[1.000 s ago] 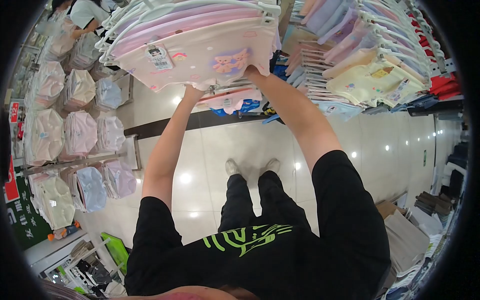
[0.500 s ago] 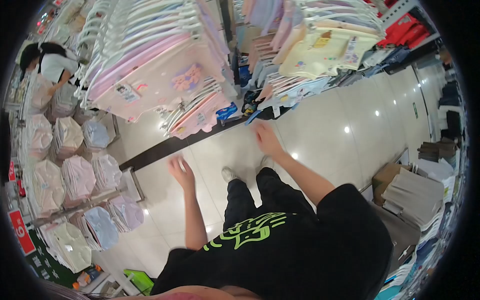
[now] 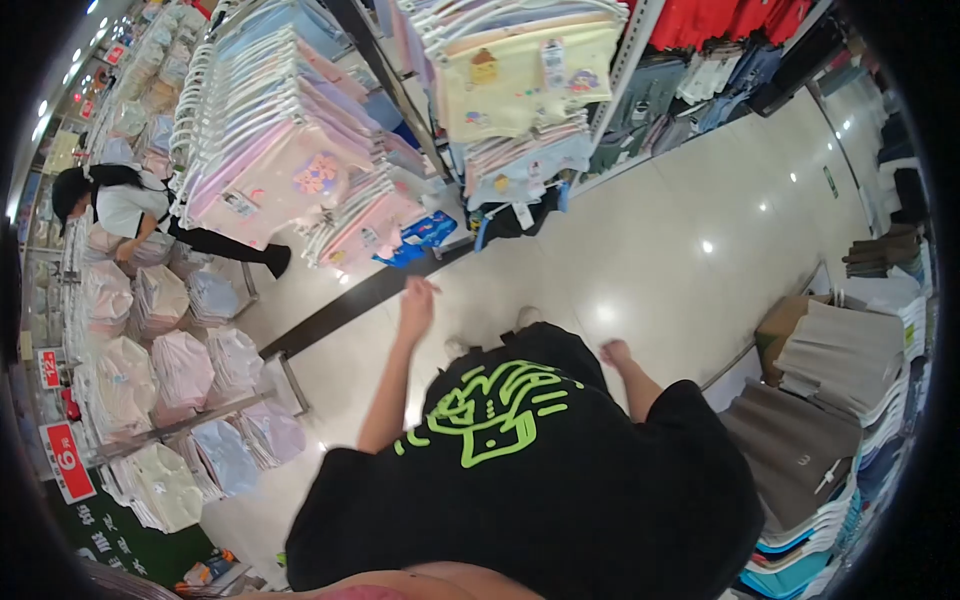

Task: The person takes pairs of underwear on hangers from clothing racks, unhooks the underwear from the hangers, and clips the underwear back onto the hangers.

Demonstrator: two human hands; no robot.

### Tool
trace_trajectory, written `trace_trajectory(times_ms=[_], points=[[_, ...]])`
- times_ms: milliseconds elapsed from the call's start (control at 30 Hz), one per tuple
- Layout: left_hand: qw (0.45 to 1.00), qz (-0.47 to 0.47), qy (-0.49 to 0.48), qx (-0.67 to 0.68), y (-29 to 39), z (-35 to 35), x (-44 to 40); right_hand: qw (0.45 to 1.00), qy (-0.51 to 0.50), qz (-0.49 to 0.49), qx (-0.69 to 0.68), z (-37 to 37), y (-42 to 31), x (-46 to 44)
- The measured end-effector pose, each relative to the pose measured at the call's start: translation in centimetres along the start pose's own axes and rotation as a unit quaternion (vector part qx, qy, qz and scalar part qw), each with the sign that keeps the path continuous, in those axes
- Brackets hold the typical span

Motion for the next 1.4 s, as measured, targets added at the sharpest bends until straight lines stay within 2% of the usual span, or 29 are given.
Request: trace_trajectory(times_ms=[33, 67, 100, 167, 267, 333, 400, 467, 533, 600, 633, 667, 700, 733, 767, 800, 833, 867, 933, 967, 1000, 1067, 1100, 1167, 1233, 1267, 1333, 1400], points=[[0.991, -0.071, 0.109, 0.037, 1.6, 3.6, -1.5, 0.997, -0.015, 0.040, -0.062, -1.5, -2.7, 0.0], [0.983, -0.086, 0.139, 0.084, 1.4, 5.0, -3.7, 0.993, -0.027, 0.088, -0.079, -3.0, -5.9, 0.9], [0.983, -0.084, 0.147, 0.066, 1.0, 5.6, -6.2, 0.986, -0.060, 0.140, -0.073, -4.0, -8.0, -0.2], [0.985, -0.088, 0.130, 0.076, 2.2, 7.5, -10.6, 0.980, -0.091, 0.171, -0.051, -5.8, -11.1, -0.2], [0.985, -0.085, 0.140, 0.046, 2.2, 9.4, -17.7, 0.983, -0.072, 0.165, -0.017, -6.0, -12.4, 1.7], [0.986, -0.046, 0.140, 0.074, 1.8, 10.9, -21.9, 0.986, -0.061, 0.143, -0.055, -4.6, -9.7, 1.0], [0.989, -0.062, 0.128, 0.044, 1.7, 11.5, -26.2, 0.993, -0.016, 0.083, -0.078, -2.5, -6.7, 1.6], [0.991, -0.078, 0.111, 0.016, 1.2, 10.6, -30.1, 0.990, 0.028, 0.067, -0.122, 0.0, -2.6, 1.2], [0.976, -0.177, 0.126, 0.030, 1.4, 9.6, -32.8, 0.975, 0.066, 0.025, -0.209, 1.2, 0.0, 3.0], [0.971, -0.195, 0.114, 0.079, 0.4, 8.1, -34.8, 0.962, 0.122, 0.001, -0.244, 1.5, 1.0, 5.6], [0.969, -0.199, 0.112, 0.090, 0.5, 7.8, -35.0, 0.962, 0.131, -0.001, -0.241, 5.3, 6.7, 3.4], [0.967, -0.203, 0.113, 0.102, 0.6, 7.7, -35.5, 0.962, 0.070, 0.077, -0.253, 4.5, 9.5, -0.2], [0.979, -0.152, 0.042, 0.129, -0.9, 6.0, -37.0, 0.953, 0.008, 0.153, -0.261, 3.8, 11.6, -3.2], [0.978, -0.153, 0.045, 0.137, 0.0, 6.4, -36.8, 0.935, -0.056, 0.228, -0.264, 2.2, 11.1, -4.3], [0.970, -0.187, 0.069, 0.137, 1.1, 7.1, -35.8, 0.983, 0.011, 0.150, -0.103, 3.6, 12.7, -5.4], [0.962, -0.218, 0.093, 0.134, 2.3, 8.1, -34.4, 0.993, 0.076, 0.066, 0.062, 3.4, 12.0, -4.5], [0.962, -0.216, 0.095, 0.138, 2.7, 8.4, -33.9, 0.977, 0.067, 0.063, 0.194, 1.6, 7.7, -2.6], [0.957, -0.229, 0.088, 0.155, 3.3, 8.6, -33.3, 0.992, 0.052, 0.083, 0.081, 1.3, 7.3, -3.0], [0.951, -0.238, 0.085, 0.176, 4.0, 9.7, -32.4, 0.994, 0.050, -0.008, 0.098, 0.2, 1.2, -1.0], [0.961, -0.213, 0.064, 0.166, 4.1, 9.8, -32.4, 0.997, 0.054, 0.046, 0.042, -0.8, -2.8, 0.1], [0.969, -0.187, 0.043, 0.157, 3.9, 9.6, -32.6, 0.980, 0.019, 0.152, 0.130, -1.2, -9.0, 2.9], [0.965, -0.182, 0.071, 0.173, 3.3, 9.4, -32.9, 0.964, 0.045, 0.215, 0.148, -2.1, -16.1, 5.0], [0.965, -0.181, 0.065, 0.178, 3.5, 9.7, -33.2, 0.964, 0.041, 0.214, 0.153, -1.6, -18.0, 4.7], [0.966, -0.174, 0.059, 0.181, 3.8, 10.8, -33.7, 0.990, 0.026, 0.081, -0.110, 0.0, -16.8, 2.8], [0.966, -0.242, 0.008, 0.091, 6.6, 12.1, -34.1, 0.992, 0.008, 0.075, -0.097, 0.7, -18.1, 2.1], [0.967, -0.238, 0.010, 0.090, 7.1, 13.1, -33.9, 0.993, -0.004, 0.075, -0.089, 1.1, -18.4, 1.6], [0.982, -0.176, -0.035, 0.051, 7.9, 14.3, -33.7, 0.986, 0.008, 0.134, 0.102, 2.2, -21.0, 2.0], [0.991, -0.111, -0.076, 0.012, 7.7, 14.6, -33.5, 0.991, 0.019, 0.087, 0.103, 4.3, -20.1, 1.7]])
Point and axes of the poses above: each hand's wrist, its own x-axis away from the middle knuckle, its own z-axis out of the back of the hand, y = z × x, the point moved 10 cm from there along -x, towards the middle knuckle, and after that the axes turned 15 degrees about -y, right-handed, at the moved point
